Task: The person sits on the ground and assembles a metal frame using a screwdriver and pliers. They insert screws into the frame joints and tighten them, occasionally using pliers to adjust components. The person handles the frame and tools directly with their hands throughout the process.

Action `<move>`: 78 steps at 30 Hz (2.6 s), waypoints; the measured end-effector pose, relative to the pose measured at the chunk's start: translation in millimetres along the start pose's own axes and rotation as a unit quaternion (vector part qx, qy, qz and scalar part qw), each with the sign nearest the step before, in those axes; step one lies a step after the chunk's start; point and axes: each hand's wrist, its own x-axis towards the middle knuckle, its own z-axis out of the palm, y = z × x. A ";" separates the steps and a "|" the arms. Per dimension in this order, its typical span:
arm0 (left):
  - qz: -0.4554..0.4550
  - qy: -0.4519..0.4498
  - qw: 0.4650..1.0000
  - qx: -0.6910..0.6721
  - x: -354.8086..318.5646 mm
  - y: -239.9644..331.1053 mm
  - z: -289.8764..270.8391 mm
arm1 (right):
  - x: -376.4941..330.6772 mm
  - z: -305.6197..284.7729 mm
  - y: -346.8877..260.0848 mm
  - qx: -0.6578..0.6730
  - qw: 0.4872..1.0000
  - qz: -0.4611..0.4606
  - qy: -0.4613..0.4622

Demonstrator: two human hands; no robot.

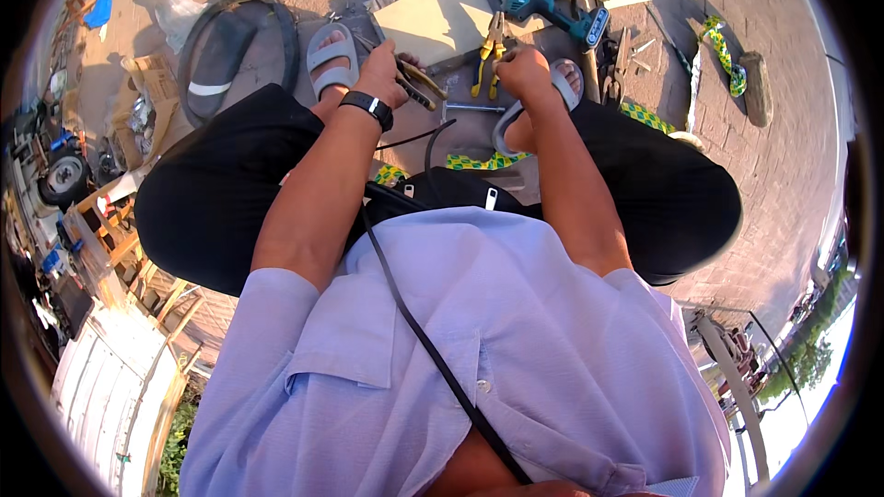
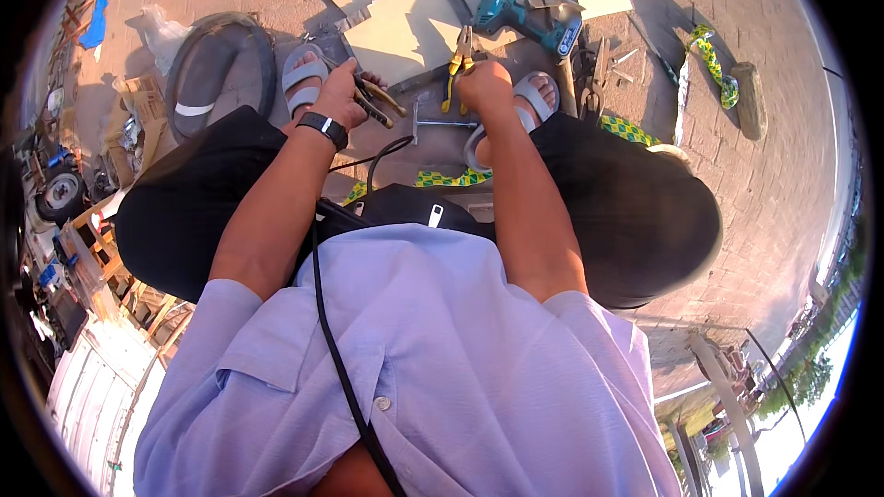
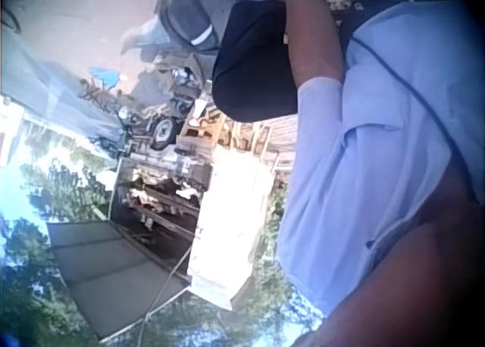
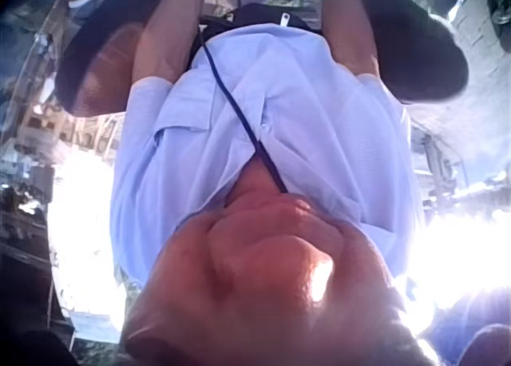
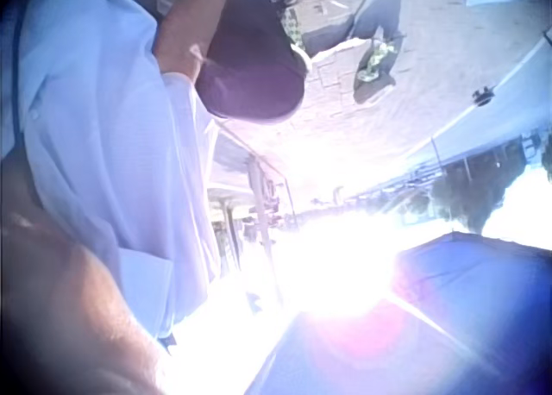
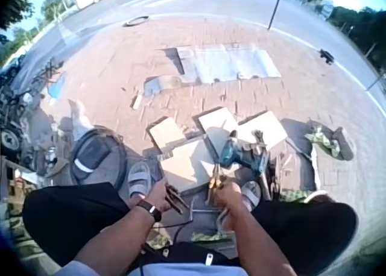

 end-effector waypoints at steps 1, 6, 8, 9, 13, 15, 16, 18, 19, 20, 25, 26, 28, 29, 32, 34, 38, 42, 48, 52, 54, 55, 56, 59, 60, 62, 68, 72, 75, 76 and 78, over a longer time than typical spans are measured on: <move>-0.009 0.021 1.000 0.007 1.3 -10.8 -12.4 | -7.9 5.7 7.3 0.000 1.000 0.016 -0.024; -0.007 0.022 0.997 0.074 57.6 13.8 10.6 | 58.8 -6.9 -2.8 0.034 0.998 0.053 -0.019; 0.029 0.000 0.992 0.121 70.1 26.9 30.8 | 87.6 -16.5 -6.4 0.056 0.997 0.061 -0.002; 0.052 -0.002 0.989 0.140 71.9 36.3 32.7 | 100.4 -17.7 -11.2 0.069 0.996 0.051 0.002; 0.129 -0.023 0.976 0.176 104.4 78.6 55.8 | 155.9 -37.4 -30.1 0.022 0.999 -0.005 0.039; 0.158 -0.021 0.959 0.236 118.8 97.7 65.6 | 180.8 -45.6 -33.6 0.005 0.999 0.017 0.030; 0.174 -0.019 0.948 0.267 126.3 110.6 67.8 | 189.4 -49.6 -37.4 0.012 1.000 0.010 0.021; 0.209 -0.028 0.913 0.349 136.2 135.0 75.5 | 209.3 -52.5 -46.0 -0.002 1.000 -0.007 0.030; 0.221 -0.020 0.895 0.387 139.8 144.8 79.9 | 220.5 -53.4 -49.6 -0.009 0.999 -0.015 0.035; 0.259 -0.035 0.863 0.432 143.3 154.8 84.8 | 231.9 -54.4 -53.8 -0.025 0.999 -0.023 0.035; 0.270 -0.017 0.738 0.618 185.2 191.5 99.3 | 273.1 -55.3 -68.6 -0.076 0.994 -0.060 0.057; 0.298 -0.029 0.735 0.609 198.7 190.5 95.9 | 275.3 -60.3 -75.0 -0.086 0.991 -0.085 0.062; 0.323 0.010 0.654 0.684 205.2 191.6 106.2 | 280.6 -63.2 -78.7 -0.080 0.991 -0.092 0.063; 0.341 0.009 0.605 0.719 208.3 192.3 111.7 | 283.5 -61.9 -78.7 -0.094 0.990 -0.085 0.062; 0.399 0.024 0.469 0.788 224.6 189.9 110.3 | 285.2 -56.8 -76.4 -0.121 0.985 -0.103 0.070; 0.413 0.046 0.424 0.805 223.3 183.5 113.8 | 282.7 -57.9 -66.6 -0.113 0.978 -0.143 0.099; 0.391 0.004 0.401 0.828 191.5 176.2 134.2 | 280.3 -48.1 -37.1 -0.084 0.958 -0.167 0.219; 0.407 0.026 0.532 0.742 207.8 191.7 108.7 | 259.6 -56.9 -40.7 -0.039 0.968 -0.157 0.191; 0.415 -0.005 0.590 0.692 207.5 204.2 85.3 | 216.3 -63.8 -66.4 -0.006 0.979 -0.136 0.153; 0.374 0.046 0.604 0.703 142.3 184.1 131.2 | 220.1 -42.5 -55.5 0.008 0.987 -0.098 0.129; 0.425 0.031 0.600 0.677 163.4 189.5 107.8 | 221.2 -34.1 -58.5 0.008 0.981 -0.150 0.124; 0.450 0.019 0.595 0.666 172.8 191.6 100.6 | 221.1 -31.0 -59.5 0.002 0.979 -0.161 0.124; 0.453 0.029 0.609 0.651 181.7 194.2 93.3 | 220.9 -27.3 -60.9 -0.003 0.977 -0.172 0.124; 0.444 0.029 0.664 0.601 191.4 200.5 85.6 | 215.9 -23.9 -69.5 0.006 0.977 -0.183 0.113; 0.431 0.012 0.692 0.579 193.3 204.0 83.6 | 212.9 -23.5 -73.7 0.013 0.977 -0.184 0.108; 0.419 -0.009 0.741 0.525 196.4 209.0 79.5 | 209.1 -18.3 -80.0 0.043 0.974 -0.193 0.107; 0.317 -0.079 0.873 0.362 160.1 183.9 90.3 | 171.8 -4.9 -109.3 0.142 0.983 -0.114 0.017; 0.261 -0.094 0.897 0.344 101.3 101.4 107.6 | 138.3 21.0 -119.8 0.387 0.918 -0.007 -0.089; 0.249 -0.057 0.881 0.399 96.9 61.0 93.7 | 116.1 51.7 -100.6 0.360 0.930 0.017 -0.070; 0.248 -0.039 0.861 0.443 96.4 52.6 86.8 | 108.9 61.9 -90.8 0.369 0.926 0.023 -0.080; 0.232 -0.028 0.836 0.496 88.9 32.8 74.9 | 95.2 77.6 -72.2 0.349 0.933 0.028 -0.077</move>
